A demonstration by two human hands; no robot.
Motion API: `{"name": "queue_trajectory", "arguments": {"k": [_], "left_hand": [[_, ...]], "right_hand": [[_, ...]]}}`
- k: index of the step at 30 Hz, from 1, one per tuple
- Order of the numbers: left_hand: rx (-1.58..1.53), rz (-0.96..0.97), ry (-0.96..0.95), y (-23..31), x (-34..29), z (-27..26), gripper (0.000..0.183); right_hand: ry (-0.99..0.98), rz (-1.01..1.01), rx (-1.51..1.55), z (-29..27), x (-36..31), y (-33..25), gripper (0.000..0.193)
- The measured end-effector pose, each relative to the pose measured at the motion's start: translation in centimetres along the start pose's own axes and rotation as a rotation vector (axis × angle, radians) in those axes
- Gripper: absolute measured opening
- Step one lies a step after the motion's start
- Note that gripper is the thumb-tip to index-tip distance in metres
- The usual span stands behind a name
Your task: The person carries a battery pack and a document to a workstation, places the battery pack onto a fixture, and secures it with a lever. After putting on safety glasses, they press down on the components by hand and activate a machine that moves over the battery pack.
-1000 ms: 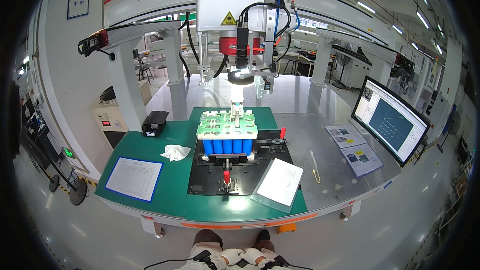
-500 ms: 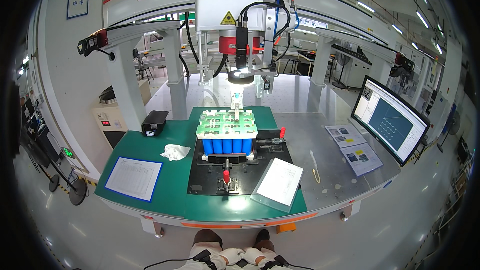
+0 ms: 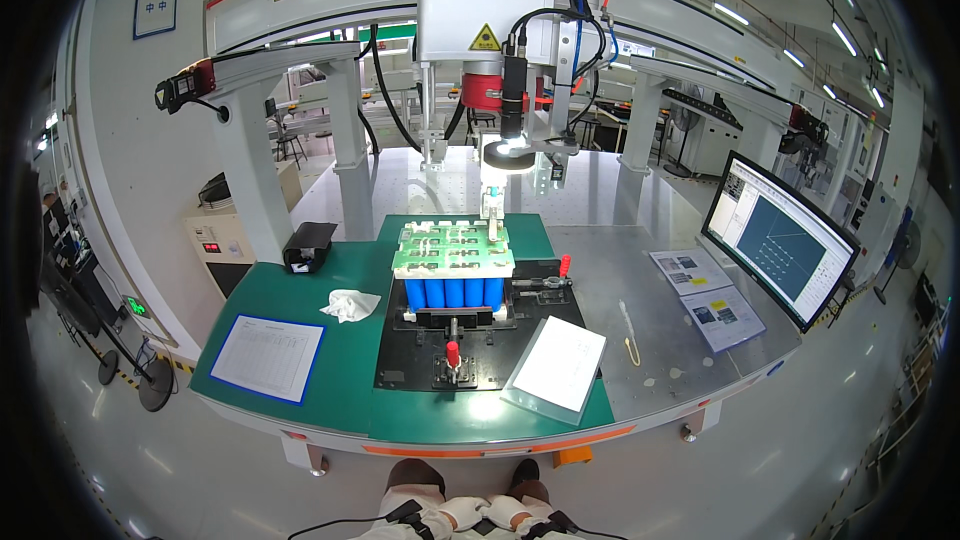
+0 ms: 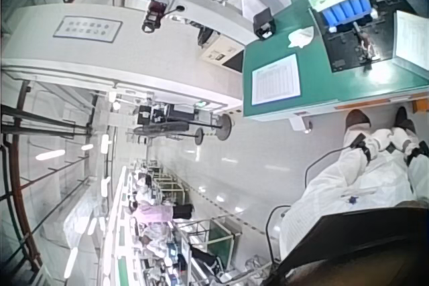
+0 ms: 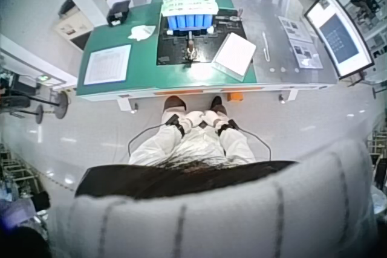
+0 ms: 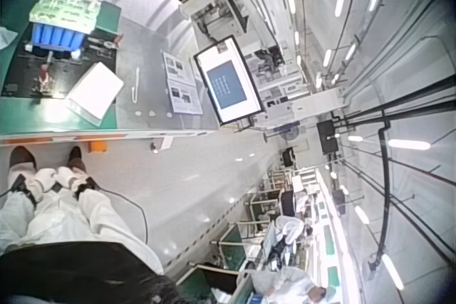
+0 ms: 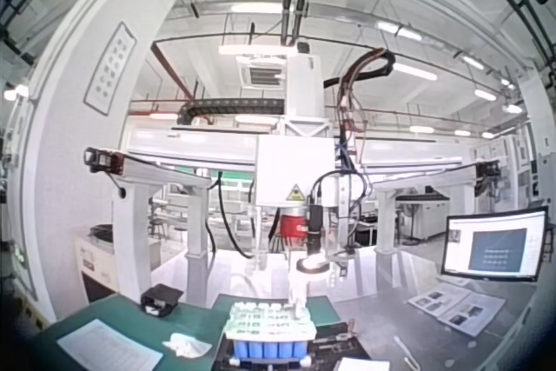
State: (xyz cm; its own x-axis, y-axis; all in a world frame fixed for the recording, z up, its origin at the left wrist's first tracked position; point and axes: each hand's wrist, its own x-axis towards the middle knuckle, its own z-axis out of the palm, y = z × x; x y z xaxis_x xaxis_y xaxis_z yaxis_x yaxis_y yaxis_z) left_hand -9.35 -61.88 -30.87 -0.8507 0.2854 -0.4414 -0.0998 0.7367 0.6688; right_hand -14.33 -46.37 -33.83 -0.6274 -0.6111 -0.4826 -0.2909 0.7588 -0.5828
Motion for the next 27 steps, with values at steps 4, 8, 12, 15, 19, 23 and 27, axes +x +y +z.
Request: {"name": "queue_trajectory", "arguments": {"k": [4, 8, 12, 15, 19, 23, 27], "left_hand": [[0.011, 0.002, 0.008, -0.27, 0.07, 0.16, 0.034], [0.01, 0.004, -0.003, 0.08, -0.11, -0.18, 0.034], [-0.002, 0.011, -0.003, -0.12, 0.04, -0.01, 0.034], [-0.004, 0.013, -0.004, -0.17, 0.06, -0.03, 0.034], [-0.012, 0.006, -0.005, -0.33, 0.14, 0.17, 0.033], [0.001, -0.001, -0.009, -0.38, 0.25, 0.24, 0.033], [-0.008, 0.008, -0.01, -0.7, 0.54, 0.51, 0.033]], "right_hand": [[-0.002, -0.014, -0.011, -0.04, -0.03, -0.2, 0.051], [0.015, -0.023, -0.004, -0.11, -0.18, -0.26, 0.05], [0.019, -0.025, -0.011, 0.05, 0.04, -0.02, 0.049], [0.018, -0.024, -0.011, -0.06, -0.06, -0.16, 0.049], [0.014, -0.024, -0.024, 0.04, 0.03, -0.04, 0.049], [-0.007, -0.016, -0.024, -0.09, -0.05, -0.17, 0.05], [-0.003, -0.009, -0.022, 0.19, 0.17, 0.18, 0.05]]}}
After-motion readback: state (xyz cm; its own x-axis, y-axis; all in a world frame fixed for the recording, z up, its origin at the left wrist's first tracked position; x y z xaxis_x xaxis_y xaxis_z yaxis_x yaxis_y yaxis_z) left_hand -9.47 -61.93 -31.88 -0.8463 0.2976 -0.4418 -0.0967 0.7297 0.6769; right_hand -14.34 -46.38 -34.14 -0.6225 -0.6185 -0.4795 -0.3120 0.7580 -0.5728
